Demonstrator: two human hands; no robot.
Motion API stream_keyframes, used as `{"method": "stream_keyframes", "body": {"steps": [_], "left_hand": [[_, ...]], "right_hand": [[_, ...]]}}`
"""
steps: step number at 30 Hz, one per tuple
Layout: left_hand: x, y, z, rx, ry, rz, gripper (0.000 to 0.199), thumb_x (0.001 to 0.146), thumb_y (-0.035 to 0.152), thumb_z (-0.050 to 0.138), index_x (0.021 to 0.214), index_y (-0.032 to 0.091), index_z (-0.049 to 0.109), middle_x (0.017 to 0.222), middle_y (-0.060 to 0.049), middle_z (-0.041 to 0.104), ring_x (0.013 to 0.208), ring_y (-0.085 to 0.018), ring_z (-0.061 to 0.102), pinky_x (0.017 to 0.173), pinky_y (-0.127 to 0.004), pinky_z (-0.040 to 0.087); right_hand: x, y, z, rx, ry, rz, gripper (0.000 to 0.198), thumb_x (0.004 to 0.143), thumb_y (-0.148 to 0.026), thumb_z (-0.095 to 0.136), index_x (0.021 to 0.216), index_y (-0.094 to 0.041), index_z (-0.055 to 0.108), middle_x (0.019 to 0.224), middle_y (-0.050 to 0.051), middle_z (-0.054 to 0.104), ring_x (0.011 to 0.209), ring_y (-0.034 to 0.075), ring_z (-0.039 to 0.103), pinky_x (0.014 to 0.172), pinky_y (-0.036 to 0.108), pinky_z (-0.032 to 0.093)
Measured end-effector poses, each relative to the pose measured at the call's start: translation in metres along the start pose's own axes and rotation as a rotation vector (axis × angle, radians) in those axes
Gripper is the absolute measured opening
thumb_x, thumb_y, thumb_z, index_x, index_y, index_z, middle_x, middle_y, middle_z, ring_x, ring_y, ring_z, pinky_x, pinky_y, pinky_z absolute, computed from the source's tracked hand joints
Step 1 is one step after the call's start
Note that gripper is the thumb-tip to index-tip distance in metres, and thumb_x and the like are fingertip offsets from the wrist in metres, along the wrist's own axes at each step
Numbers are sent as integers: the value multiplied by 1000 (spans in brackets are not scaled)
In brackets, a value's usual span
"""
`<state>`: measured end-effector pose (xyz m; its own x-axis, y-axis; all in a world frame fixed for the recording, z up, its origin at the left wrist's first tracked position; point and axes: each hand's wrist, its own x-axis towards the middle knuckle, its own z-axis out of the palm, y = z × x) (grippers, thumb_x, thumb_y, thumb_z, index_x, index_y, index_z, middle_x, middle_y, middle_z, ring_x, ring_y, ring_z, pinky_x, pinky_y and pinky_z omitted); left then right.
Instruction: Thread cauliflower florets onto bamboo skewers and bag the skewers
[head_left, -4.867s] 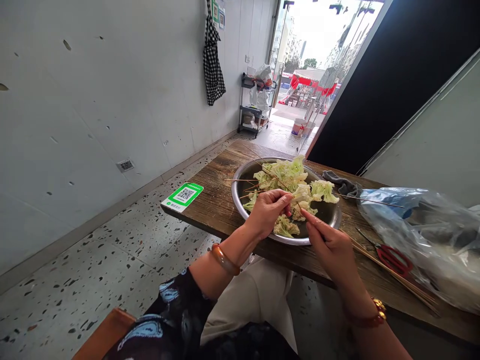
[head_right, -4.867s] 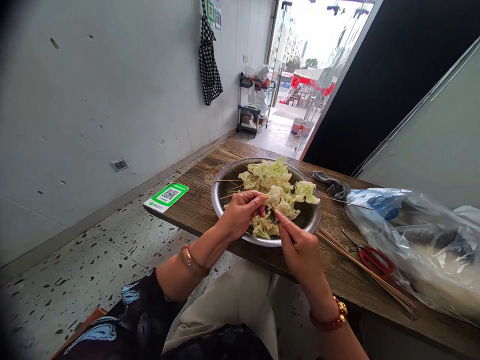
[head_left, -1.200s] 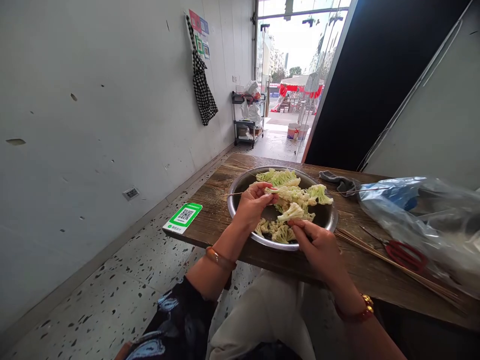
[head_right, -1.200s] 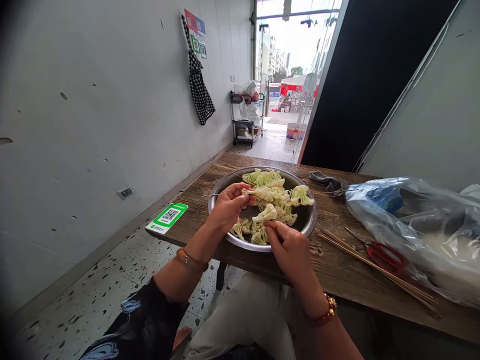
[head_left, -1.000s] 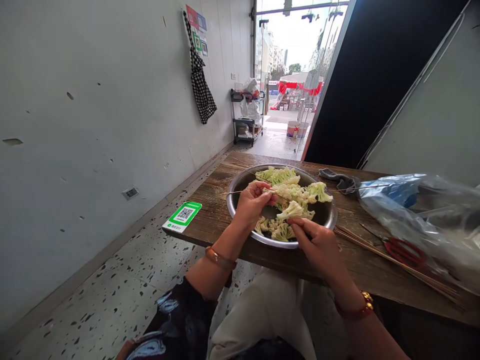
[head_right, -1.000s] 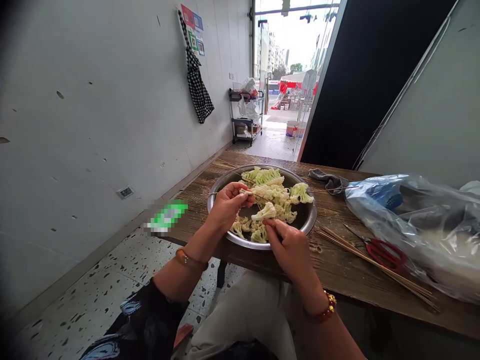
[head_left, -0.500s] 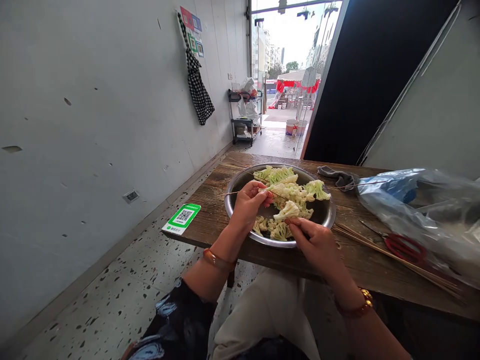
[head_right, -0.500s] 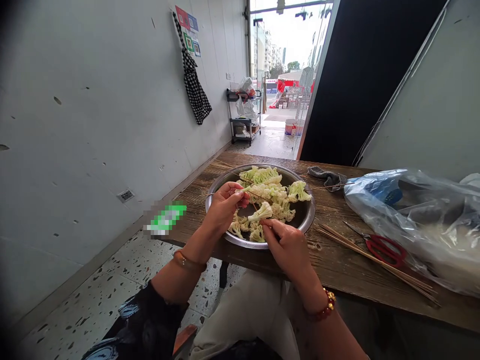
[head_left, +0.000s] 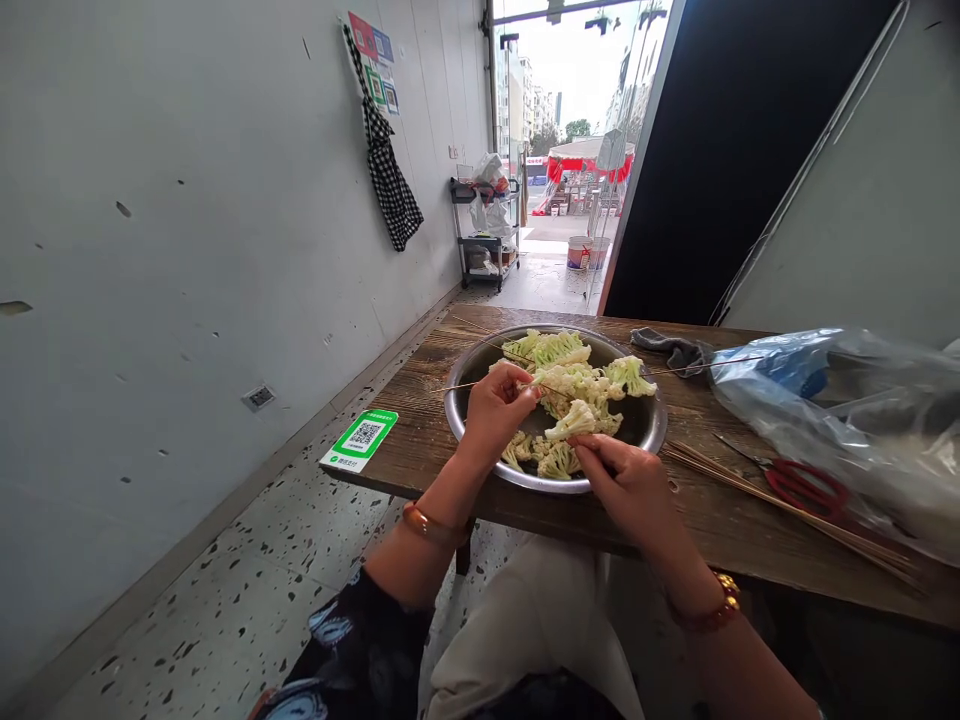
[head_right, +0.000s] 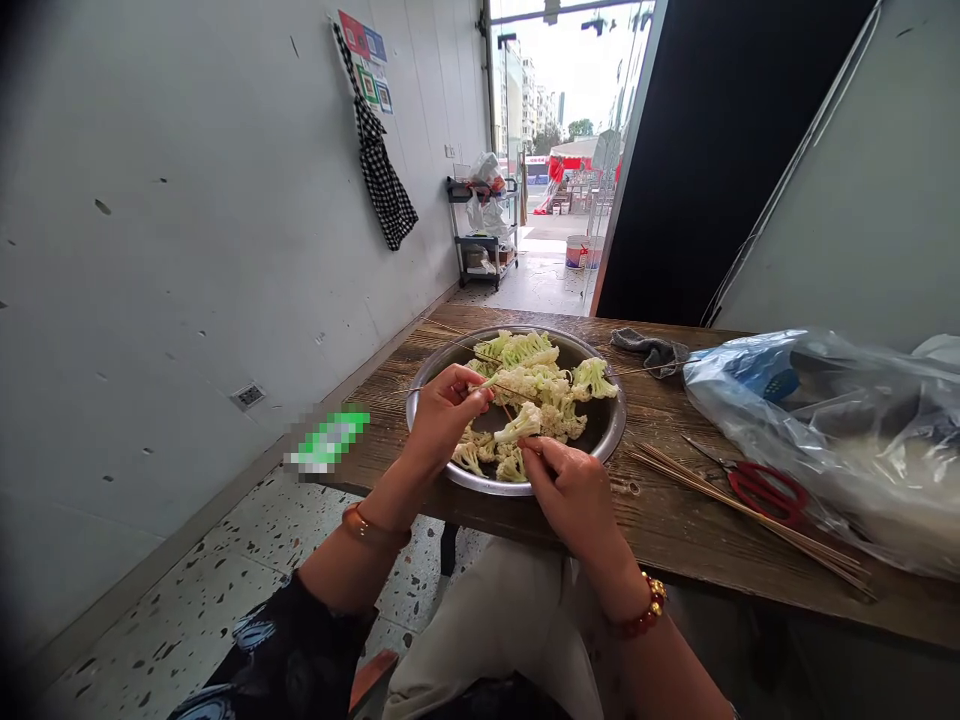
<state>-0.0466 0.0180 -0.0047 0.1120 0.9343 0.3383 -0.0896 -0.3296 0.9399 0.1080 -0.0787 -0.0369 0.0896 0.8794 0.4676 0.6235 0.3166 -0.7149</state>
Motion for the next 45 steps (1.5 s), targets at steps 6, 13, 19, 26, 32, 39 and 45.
{"method": "stream_keyframes", "body": {"steps": [6, 13, 19, 26, 32, 39, 45], "left_hand": [[1, 1, -1, 21, -31, -1, 14, 64, 21, 72, 72, 18, 61, 63, 2, 59, 58, -10, 52, 55, -22, 41], [-5, 6, 4, 102, -204, 13, 11, 70, 23, 69, 74, 16, 62, 68, 1, 60, 56, -8, 47, 53, -21, 36], [-8, 8, 9, 54, -391, 7, 16, 73, 28, 71, 77, 15, 64, 73, 1, 57, 61, -7, 46, 56, -20, 38], [-6, 7, 7, -128, -427, -133, 29, 74, 40, 71, 89, 16, 65, 82, -3, 63, 72, -12, 61, 67, -23, 49], [0, -9, 8, 79, -465, -138, 20, 82, 33, 58, 86, 15, 66, 78, -5, 67, 63, -12, 61, 59, -22, 45], [-2, -9, 16, 783, -721, 117, 7, 70, 19, 62, 68, 20, 69, 66, -2, 63, 62, -15, 53, 57, -24, 35], [1, -11, 19, 974, -795, 45, 10, 57, 27, 73, 55, 22, 64, 61, 0, 59, 56, -13, 48, 51, -24, 28]], "right_hand": [[-1, -2, 1, 23, 45, 9, 24, 90, -32, 52, 94, -24, 74, 94, 4, 77, 87, 22, 71, 77, 33, 53], [1, -3, -1, 109, 81, 25, 22, 89, -33, 54, 93, -25, 74, 91, 2, 77, 87, 23, 71, 76, 35, 54], [3, 1, 0, 183, 122, 82, 24, 89, -34, 55, 96, -23, 74, 97, 3, 76, 87, 21, 69, 75, 32, 53], [3, -5, -4, 209, 135, 157, 27, 88, -36, 55, 93, -18, 75, 57, -2, 61, 59, 15, 58, 57, 24, 44], [7, -3, -7, 291, 268, 227, 30, 88, -41, 55, 91, -16, 73, 53, -4, 52, 49, 10, 46, 48, 22, 36], [5, 4, -6, 252, 244, 220, 31, 88, -40, 54, 96, -17, 73, 55, -3, 54, 51, 11, 48, 50, 23, 37], [7, 5, -7, 254, 222, 196, 29, 89, -38, 53, 96, -17, 73, 56, -3, 56, 51, 11, 47, 51, 23, 38]]}}
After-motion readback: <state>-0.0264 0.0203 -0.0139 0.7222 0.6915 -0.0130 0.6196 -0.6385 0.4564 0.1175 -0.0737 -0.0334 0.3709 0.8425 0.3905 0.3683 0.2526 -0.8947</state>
